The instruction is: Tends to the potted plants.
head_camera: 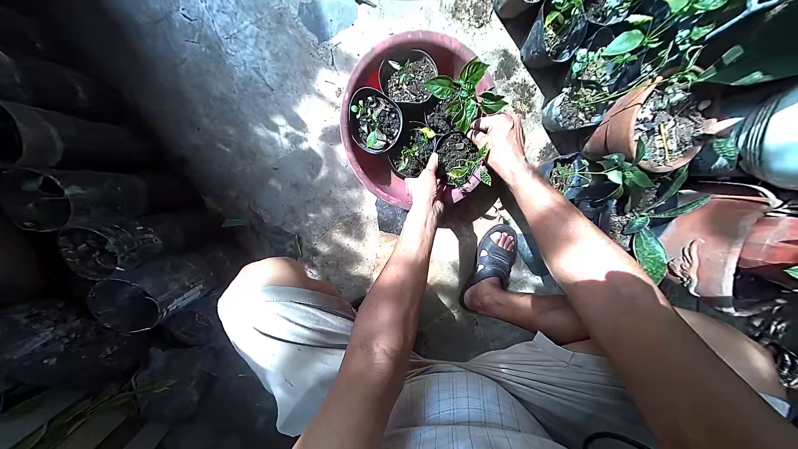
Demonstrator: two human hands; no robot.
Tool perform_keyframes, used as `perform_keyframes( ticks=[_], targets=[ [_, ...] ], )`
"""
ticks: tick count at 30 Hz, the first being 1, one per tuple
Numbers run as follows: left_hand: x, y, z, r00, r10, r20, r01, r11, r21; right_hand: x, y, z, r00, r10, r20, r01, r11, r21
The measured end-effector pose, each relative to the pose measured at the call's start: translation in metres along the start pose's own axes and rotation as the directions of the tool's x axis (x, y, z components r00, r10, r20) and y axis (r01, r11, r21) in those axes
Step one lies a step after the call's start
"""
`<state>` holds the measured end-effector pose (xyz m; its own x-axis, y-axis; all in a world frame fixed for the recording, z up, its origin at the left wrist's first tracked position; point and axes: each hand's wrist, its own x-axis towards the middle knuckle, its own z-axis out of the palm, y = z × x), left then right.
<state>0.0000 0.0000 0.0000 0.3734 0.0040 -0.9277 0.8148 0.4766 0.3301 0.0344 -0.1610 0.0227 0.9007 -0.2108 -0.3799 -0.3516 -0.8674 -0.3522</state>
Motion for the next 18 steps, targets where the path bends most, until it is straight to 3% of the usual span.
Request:
perform_keyframes(
  ticks=[3, 9, 18],
  targets=[
    [0.007, -0.004, -0.001, 0.999, -0.024, -0.022, 0.024, 1.000, -0.003, 0.001, 0.002, 0.009, 1.000, -0.005, -0.003, 0.005, 1.000, 0.026],
    [0.007, 0.004, -0.004, 0.996, -0.079, 0.028, 0.080, 0.996, -0.029, 0.001, 0.013, 0.008, 0.981, -0.191, 0.040, 0.189, 0.980, 0.060],
    [0.014, 0.002, 0.002, 0.994, -0.108, -0.005, 0.108, 0.992, -0.069, 0.007, 0.010, 0.010, 0.970, -0.201, 0.138, 0.210, 0.976, -0.051]
  ],
)
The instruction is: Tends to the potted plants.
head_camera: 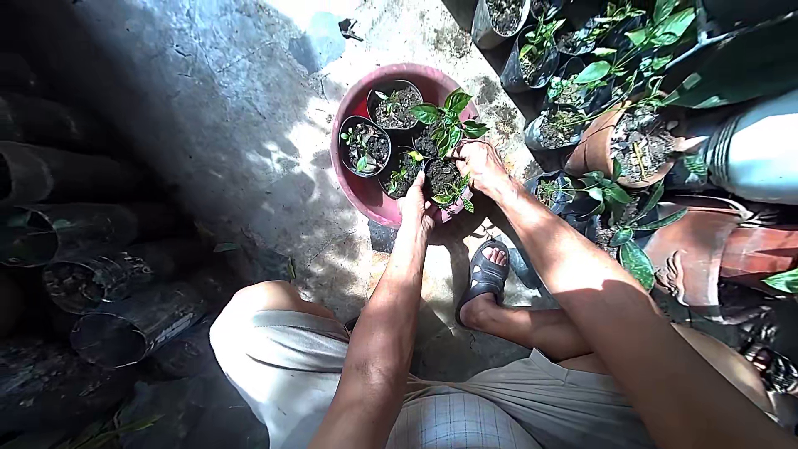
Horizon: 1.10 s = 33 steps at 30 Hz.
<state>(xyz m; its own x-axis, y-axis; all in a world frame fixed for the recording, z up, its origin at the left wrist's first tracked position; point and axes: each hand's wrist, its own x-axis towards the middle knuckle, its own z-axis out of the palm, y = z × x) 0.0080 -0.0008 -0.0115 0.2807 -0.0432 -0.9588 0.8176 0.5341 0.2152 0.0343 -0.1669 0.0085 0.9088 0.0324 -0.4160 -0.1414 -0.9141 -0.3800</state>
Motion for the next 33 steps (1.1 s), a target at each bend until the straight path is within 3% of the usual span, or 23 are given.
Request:
perform_keyframes(
  ticks=[5, 9, 15, 17, 19, 20, 22, 24, 26, 29, 33],
  targets=[
    [0.000, 0.006, -0.002, 0.999, 0.016, -0.047, -0.013, 0.999, 0.051, 0.000, -0.004, 0.004, 0.999, -0.009, -0.043, 0.010, 1.000, 0.025],
    [-0.003, 0.000, -0.005, 0.998, 0.056, -0.024, -0.052, 0.988, 0.144, -0.003, -0.013, 0.014, 0.986, 0.120, -0.115, -0.116, 0.992, 0.041],
    [-0.009, 0.000, 0.000, 0.993, 0.120, 0.009, -0.121, 0.987, 0.106, -0.002, -0.023, 0.008, 0.971, 0.203, -0.123, -0.182, 0.969, 0.165],
    [-0.008, -0.001, 0.002, 0.992, 0.124, -0.002, -0.124, 0.988, 0.089, -0.005, -0.021, 0.008, 0.958, 0.206, -0.202, -0.158, 0.960, 0.232],
    [-0.005, -0.002, 0.000, 0.995, 0.102, -0.005, -0.101, 0.992, 0.081, -0.013, -0.014, 0.010, 0.886, 0.261, -0.383, -0.115, 0.924, 0.365],
    [-0.006, -0.002, -0.001, 0.996, 0.093, -0.001, -0.093, 0.993, 0.069, -0.017, -0.007, 0.013, 0.822, 0.333, -0.463, -0.102, 0.884, 0.456],
    [-0.008, -0.002, -0.002, 0.995, 0.097, 0.024, -0.097, 0.995, 0.023, -0.026, 0.014, 0.013, 0.696, 0.553, -0.459, -0.141, 0.731, 0.667],
    [-0.010, -0.004, -0.005, 0.993, 0.114, 0.040, -0.113, 0.994, -0.011, -0.036, 0.040, 0.016, 0.577, 0.747, -0.331, -0.110, 0.472, 0.874],
    [-0.009, -0.005, -0.006, 0.991, 0.131, 0.035, -0.131, 0.991, -0.020, -0.042, 0.059, 0.012, 0.496, 0.863, -0.093, -0.067, 0.145, 0.987],
    [-0.009, -0.007, -0.004, 0.991, 0.136, 0.015, -0.136, 0.991, 0.005, -0.042, 0.091, 0.005, 0.477, 0.872, 0.111, 0.019, -0.137, 0.990],
    [-0.007, -0.009, -0.002, 0.982, 0.186, 0.016, -0.187, 0.982, 0.037, -0.031, 0.121, 0.002, 0.469, 0.866, 0.174, 0.047, -0.221, 0.974]
  ],
)
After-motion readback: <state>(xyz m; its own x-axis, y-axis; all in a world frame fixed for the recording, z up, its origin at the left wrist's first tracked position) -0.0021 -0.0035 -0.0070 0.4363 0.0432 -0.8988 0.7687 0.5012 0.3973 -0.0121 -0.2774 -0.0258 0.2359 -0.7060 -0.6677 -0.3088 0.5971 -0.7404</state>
